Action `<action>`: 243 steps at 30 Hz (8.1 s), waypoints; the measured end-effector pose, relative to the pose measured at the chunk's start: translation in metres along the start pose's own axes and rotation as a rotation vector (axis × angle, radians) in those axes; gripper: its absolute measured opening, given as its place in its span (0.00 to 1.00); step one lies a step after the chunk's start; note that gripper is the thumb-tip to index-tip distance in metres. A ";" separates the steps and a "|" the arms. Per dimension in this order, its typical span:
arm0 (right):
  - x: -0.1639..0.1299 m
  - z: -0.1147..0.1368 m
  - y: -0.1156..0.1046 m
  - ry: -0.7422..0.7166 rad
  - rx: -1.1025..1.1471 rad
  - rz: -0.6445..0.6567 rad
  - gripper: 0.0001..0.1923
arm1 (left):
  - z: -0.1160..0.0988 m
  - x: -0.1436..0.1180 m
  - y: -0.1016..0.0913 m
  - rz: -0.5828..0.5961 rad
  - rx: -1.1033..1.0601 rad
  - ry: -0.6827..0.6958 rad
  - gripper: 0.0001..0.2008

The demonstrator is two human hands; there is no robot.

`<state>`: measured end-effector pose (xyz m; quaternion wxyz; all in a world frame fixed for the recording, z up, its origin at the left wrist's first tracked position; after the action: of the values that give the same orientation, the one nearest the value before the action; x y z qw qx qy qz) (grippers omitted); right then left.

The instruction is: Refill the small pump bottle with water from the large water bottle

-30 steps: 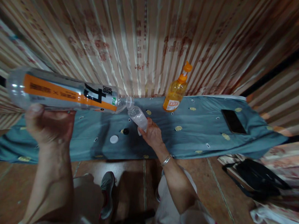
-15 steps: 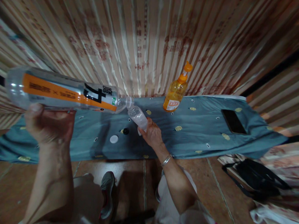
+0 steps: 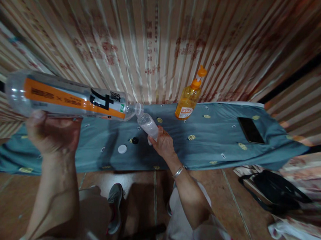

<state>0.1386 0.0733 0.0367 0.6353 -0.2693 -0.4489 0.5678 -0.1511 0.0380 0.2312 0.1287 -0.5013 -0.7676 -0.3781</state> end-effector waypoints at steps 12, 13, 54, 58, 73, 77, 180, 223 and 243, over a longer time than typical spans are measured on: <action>0.000 0.003 -0.002 0.017 0.000 0.014 0.28 | 0.000 0.000 0.001 -0.006 -0.031 0.013 0.43; 0.000 0.003 -0.002 0.023 -0.002 0.022 0.28 | 0.000 0.000 0.001 -0.010 -0.033 0.016 0.42; 0.004 0.011 -0.009 0.010 -0.077 0.087 0.29 | 0.002 0.002 0.002 0.025 -0.051 -0.010 0.39; 0.005 0.013 -0.012 0.000 -0.081 0.097 0.29 | 0.003 0.002 -0.002 0.009 -0.052 -0.018 0.41; 0.005 0.014 -0.014 0.036 -0.111 0.110 0.29 | 0.005 -0.004 -0.005 -0.043 -0.030 -0.051 0.31; 0.005 0.015 -0.014 0.034 -0.127 0.124 0.30 | 0.004 -0.006 -0.003 -0.045 -0.027 -0.071 0.28; 0.004 0.015 -0.012 0.042 -0.089 0.101 0.27 | 0.011 -0.007 0.003 -0.075 0.074 0.033 0.37; 0.004 0.012 -0.008 0.004 -0.098 0.073 0.29 | 0.007 -0.009 0.022 -0.060 0.083 -0.033 0.25; 0.004 0.012 -0.008 0.018 -0.104 0.115 0.29 | 0.004 -0.008 0.031 -0.053 0.095 -0.030 0.24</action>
<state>0.1319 0.0739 0.0499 0.5906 -0.3326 -0.4558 0.5769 -0.1203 0.0418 0.2381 0.1307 -0.4799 -0.7995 -0.3369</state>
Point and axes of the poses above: each hand's wrist, its own x-axis towards the middle knuckle, its own y-axis out of the palm, z = x × y, the point moved 8 cm from there along x, towards the middle knuckle, and after that the axes turned 6 degrees about y, right-handed, at the moved point
